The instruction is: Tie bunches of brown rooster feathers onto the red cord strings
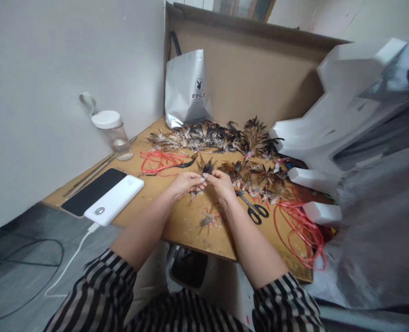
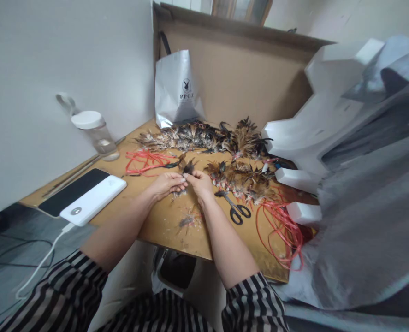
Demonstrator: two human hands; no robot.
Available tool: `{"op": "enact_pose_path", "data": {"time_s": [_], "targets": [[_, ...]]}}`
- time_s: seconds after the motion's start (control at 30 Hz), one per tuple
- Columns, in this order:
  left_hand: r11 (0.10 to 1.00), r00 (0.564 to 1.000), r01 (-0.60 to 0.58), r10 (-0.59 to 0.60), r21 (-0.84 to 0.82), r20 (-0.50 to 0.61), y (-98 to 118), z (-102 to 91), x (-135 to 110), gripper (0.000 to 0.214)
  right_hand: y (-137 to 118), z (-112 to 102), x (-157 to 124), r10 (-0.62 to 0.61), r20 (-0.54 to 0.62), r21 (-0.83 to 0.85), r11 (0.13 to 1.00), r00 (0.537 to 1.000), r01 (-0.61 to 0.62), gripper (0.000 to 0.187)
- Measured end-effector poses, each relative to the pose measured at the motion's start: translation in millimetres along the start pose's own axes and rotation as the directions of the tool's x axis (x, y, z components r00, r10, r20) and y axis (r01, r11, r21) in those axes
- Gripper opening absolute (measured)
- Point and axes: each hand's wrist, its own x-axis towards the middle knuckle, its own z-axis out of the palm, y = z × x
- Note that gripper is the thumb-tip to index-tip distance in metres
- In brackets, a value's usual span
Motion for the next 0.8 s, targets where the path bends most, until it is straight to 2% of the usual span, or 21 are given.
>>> {"op": "enact_pose_path", "data": {"time_s": [0.13, 0.23, 0.3, 0.37, 0.43, 0.5, 0.8], "targets": [[0.996, 0.999, -0.030, 0.027, -0.089, -0.030, -0.8, -3.3, 3.3, 0.013, 2.2, 0.5, 1.3, -0.036, 0.011, -0.045, 0.998, 0.999, 0.036, 0.026], [0.969, 0.996, -0.050, 0.029, -0.241, -0.087, -0.6, -7.2, 6.3, 0.010, 4.1, 2.3, -1.6, -0.200, 0.068, -0.266, 0.941, 0.978, 0.210, 0.032], [0.948, 0.995, -0.057, 0.029, -0.314, -0.095, 0.0, -8.5, 7.4, 0.010, 4.1, 4.6, -5.7, -0.339, 0.147, -0.484, 0.795, 0.929, 0.366, 0.034], [0.934, 0.996, -0.052, 0.026, -0.354, -0.080, 0.3, -8.6, 7.6, 0.011, 2.9, 6.8, -9.8, -0.414, 0.229, -0.652, 0.607, 0.881, 0.455, 0.033], [0.926, 0.998, -0.036, 0.015, -0.376, -0.060, -0.1, -7.9, 7.3, 0.012, 1.5, 7.9, -12.4, -0.431, 0.271, -0.744, 0.473, 0.860, 0.472, 0.030], [0.925, 0.999, -0.015, 0.001, -0.380, -0.039, -1.1, -6.9, 6.7, 0.012, 0.5, 7.3, -13.0, -0.433, 0.273, -0.793, 0.403, 0.859, 0.456, 0.026], [0.933, 1.000, 0.021, -0.028, -0.360, -0.012, -5.5, -5.8, 6.8, 0.014, -2.3, 2.2, -12.1, -0.469, 0.275, -0.857, 0.277, 0.839, 0.435, 0.019]]}}
